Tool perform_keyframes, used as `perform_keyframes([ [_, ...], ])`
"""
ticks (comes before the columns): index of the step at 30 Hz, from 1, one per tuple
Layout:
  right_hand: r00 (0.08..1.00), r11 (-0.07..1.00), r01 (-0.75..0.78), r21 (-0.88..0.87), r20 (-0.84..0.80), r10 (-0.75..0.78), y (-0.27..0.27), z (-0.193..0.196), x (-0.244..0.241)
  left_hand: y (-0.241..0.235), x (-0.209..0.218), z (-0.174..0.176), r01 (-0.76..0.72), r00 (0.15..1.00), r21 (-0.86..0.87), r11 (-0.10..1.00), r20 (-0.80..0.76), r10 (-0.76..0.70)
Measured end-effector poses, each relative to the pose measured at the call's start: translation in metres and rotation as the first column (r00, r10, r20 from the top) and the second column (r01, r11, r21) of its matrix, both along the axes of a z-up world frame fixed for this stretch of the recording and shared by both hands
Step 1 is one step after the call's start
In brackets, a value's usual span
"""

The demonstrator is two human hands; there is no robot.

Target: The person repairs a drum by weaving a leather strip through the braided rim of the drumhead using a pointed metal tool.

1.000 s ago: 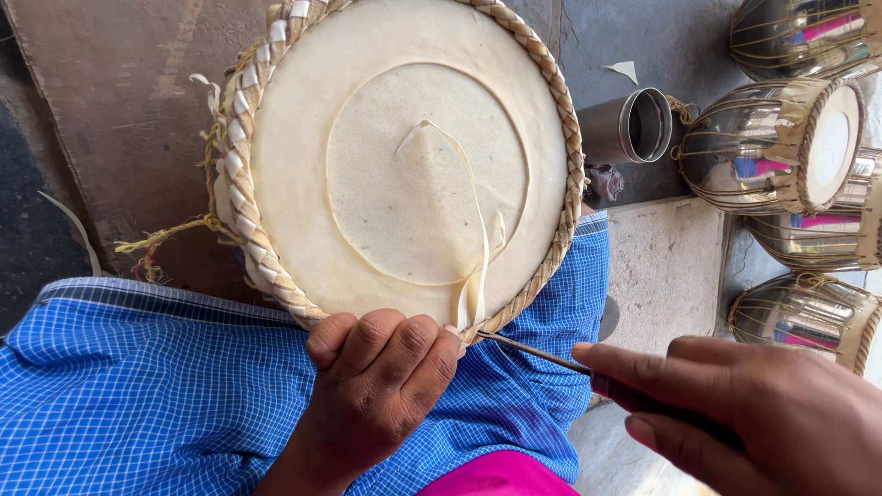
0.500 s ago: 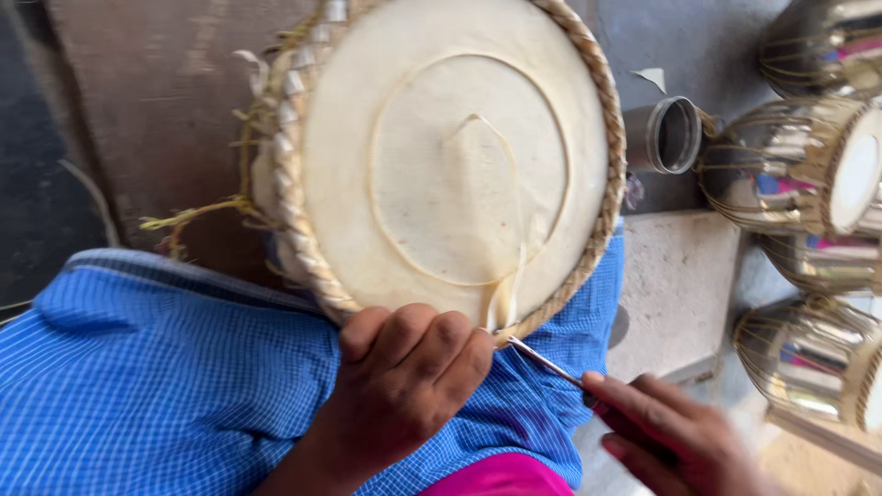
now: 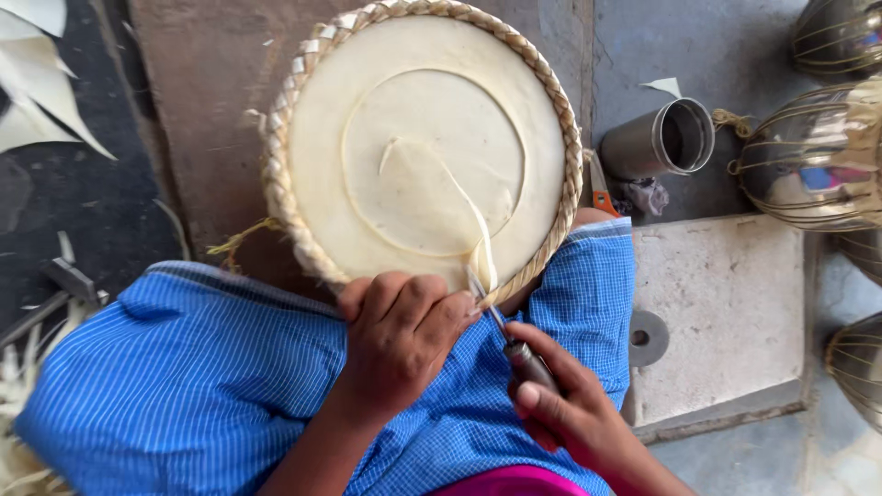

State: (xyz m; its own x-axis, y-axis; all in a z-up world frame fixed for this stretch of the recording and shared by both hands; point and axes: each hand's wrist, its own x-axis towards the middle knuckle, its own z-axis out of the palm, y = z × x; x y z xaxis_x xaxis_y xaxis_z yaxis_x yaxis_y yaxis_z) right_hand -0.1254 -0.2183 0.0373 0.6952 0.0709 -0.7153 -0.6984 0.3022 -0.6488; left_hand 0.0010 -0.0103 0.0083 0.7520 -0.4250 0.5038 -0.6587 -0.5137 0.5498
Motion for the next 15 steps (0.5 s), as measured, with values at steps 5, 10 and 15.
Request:
perform_keyframes([
  [5, 0.962, 0.579, 0.257, 0.774, -0.146, -0.232, 0.014, -0.028, -0.018, -0.007, -0.005, 0.003, -0.014, 1.0, -0.012, 1.0, 0.008, 0.014],
  [10, 0.975, 0.983, 0.165, 0.078, 0.136, -0.174, 0.024, -0.043, -0.04, -0.012, -0.014, 0.0, -0.025, 1.0, 0.039, 0.999, 0.006, 0.024],
  [15, 0.971, 0.775, 0.19, 0.602, 0.001, -0.239, 0.015, -0.048, -0.042, -0.012, -0.017, -0.002, -0.009, 1.0, 0.061, 0.998, -0.004, 0.01],
])
